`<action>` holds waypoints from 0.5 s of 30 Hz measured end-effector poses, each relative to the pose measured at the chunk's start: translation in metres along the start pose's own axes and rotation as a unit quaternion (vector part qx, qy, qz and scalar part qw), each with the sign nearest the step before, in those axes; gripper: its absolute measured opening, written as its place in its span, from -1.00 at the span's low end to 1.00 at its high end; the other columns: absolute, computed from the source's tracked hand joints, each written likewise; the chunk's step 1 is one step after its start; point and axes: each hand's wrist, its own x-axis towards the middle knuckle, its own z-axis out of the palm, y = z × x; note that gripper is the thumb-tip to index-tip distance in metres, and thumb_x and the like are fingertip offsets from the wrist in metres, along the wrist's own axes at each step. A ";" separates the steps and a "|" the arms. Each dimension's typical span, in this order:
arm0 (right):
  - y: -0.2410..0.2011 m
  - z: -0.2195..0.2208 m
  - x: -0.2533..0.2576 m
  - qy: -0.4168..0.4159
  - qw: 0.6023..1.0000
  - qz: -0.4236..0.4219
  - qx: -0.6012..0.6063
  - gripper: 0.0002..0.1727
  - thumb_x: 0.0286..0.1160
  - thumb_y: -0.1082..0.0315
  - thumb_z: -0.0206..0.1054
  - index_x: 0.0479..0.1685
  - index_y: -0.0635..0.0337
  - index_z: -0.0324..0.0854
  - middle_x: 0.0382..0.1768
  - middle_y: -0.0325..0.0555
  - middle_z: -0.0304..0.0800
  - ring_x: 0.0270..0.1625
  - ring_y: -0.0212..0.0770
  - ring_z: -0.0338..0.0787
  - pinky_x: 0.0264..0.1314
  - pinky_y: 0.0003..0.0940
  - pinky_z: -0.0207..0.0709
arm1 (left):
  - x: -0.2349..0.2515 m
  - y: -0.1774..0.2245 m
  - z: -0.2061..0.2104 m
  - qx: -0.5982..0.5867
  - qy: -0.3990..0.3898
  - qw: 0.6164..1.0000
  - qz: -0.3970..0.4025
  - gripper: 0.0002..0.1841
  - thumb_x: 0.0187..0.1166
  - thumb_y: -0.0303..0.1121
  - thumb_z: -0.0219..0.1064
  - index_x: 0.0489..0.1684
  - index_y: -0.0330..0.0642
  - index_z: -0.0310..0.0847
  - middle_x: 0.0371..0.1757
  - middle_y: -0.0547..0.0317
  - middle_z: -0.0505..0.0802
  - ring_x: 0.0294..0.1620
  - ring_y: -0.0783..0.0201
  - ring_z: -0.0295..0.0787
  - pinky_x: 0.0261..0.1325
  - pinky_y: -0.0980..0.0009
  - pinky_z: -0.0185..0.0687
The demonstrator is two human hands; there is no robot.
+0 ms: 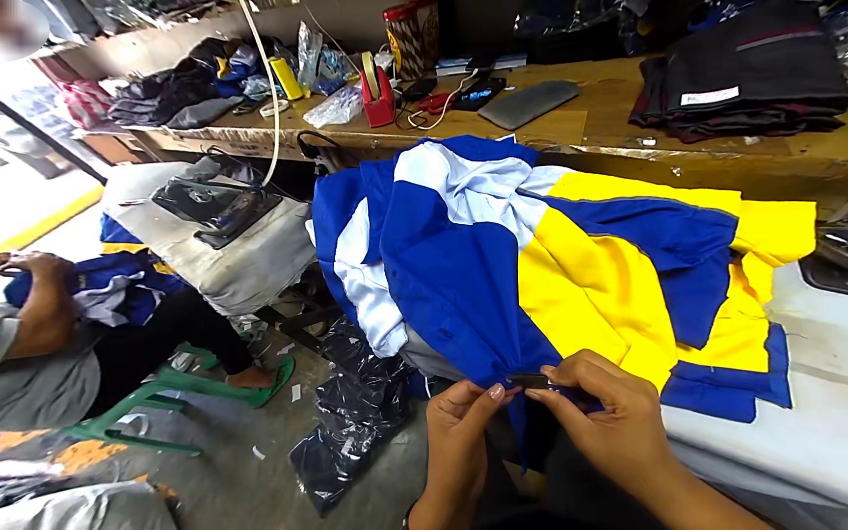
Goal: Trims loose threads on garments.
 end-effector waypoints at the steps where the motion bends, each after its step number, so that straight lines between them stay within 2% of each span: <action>1: 0.000 0.000 0.000 -0.005 1.000 0.006 0.010 -0.72 0.49 0.07 0.48 -0.33 0.12 0.81 -0.38 -0.27 0.79 -0.31 -0.56 0.70 -0.33 -0.69 0.48 | 0.000 0.001 0.000 -0.006 0.001 1.000 -0.004 -0.87 0.52 -0.56 0.35 -0.29 -0.33 0.86 -0.22 -0.04 0.95 -0.14 0.23 0.95 0.15 0.32 0.83; 7: -0.001 -0.004 0.000 -0.027 0.998 0.030 0.047 -0.73 0.43 0.07 0.52 -0.28 0.11 0.80 -0.34 -0.33 0.79 -0.29 -0.67 0.67 -0.31 -0.80 0.49 | 0.000 0.003 0.000 -0.007 -0.009 1.000 0.000 -0.87 0.52 -0.56 0.36 -0.22 -0.33 0.86 -0.20 -0.02 0.95 -0.14 0.26 0.94 0.14 0.33 0.83; 15: 0.004 -0.007 0.005 -0.033 0.999 -0.017 0.008 -0.70 0.53 0.02 0.45 -0.25 0.08 0.82 -0.33 -0.29 0.80 -0.27 -0.55 0.72 -0.28 -0.66 0.53 | 0.002 0.007 -0.002 0.037 -0.033 0.999 0.010 -0.87 0.52 -0.58 0.35 -0.22 -0.33 0.85 -0.19 0.02 0.95 -0.12 0.27 0.94 0.16 0.31 0.83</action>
